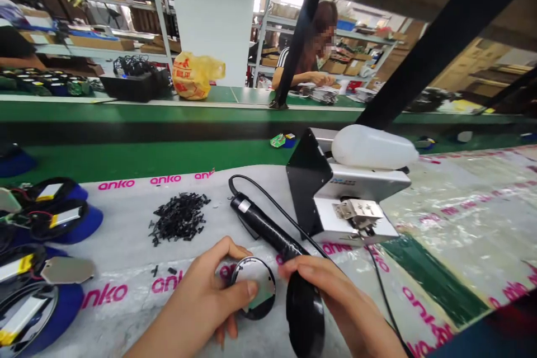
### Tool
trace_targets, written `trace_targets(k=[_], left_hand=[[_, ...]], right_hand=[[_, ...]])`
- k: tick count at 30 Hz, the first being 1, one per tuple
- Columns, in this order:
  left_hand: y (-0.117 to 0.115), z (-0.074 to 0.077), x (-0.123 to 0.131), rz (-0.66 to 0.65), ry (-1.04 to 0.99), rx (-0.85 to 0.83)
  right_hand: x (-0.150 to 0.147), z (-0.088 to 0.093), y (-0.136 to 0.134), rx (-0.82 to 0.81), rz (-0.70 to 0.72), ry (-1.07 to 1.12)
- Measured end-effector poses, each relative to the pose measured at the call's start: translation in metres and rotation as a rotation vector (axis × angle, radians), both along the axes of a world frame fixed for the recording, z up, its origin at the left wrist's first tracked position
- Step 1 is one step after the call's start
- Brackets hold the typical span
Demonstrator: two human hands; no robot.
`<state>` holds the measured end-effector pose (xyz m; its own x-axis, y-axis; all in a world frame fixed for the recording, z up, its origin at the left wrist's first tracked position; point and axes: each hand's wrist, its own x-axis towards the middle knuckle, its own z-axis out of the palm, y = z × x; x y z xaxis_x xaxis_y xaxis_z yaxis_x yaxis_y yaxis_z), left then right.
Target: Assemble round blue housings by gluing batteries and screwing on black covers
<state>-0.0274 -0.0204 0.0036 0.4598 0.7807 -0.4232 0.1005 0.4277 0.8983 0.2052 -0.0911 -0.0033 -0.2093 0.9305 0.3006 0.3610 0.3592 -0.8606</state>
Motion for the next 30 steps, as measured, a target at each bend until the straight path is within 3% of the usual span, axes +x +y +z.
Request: trace_targets(k=[5,10,13,19,22,26,30], left_hand=[[0.000,-0.001,-0.001,0.001,-0.041,-0.017],[0.001,-0.002,-0.001,-0.007,-0.051,-0.028],[0.001,0.001,-0.001,-0.010,-0.046,-0.036],[0.001,0.001,-0.002,-0.015,-0.093,-0.019],[0.003,-0.001,-0.009,-0.078,-0.140,-0.019],[0.011,-0.001,-0.025,-0.179,-0.314,-0.135],[0.017,-0.003,-0.033,-0.192,-0.458,-0.260]], right_hand=[[-0.003,-0.015,0.008,0.168,-0.051,-0.180],[-0.012,-0.010,0.014,0.276,-0.052,-0.153],[-0.011,-0.006,0.018,0.314,0.017,-0.206],[-0.009,0.016,0.028,0.300,0.131,-0.491],[-0.016,0.029,0.037,0.283,0.176,-0.531],[-0.027,0.041,0.050,0.113,0.279,-0.575],[-0.033,0.051,0.061,0.012,0.372,-0.664]])
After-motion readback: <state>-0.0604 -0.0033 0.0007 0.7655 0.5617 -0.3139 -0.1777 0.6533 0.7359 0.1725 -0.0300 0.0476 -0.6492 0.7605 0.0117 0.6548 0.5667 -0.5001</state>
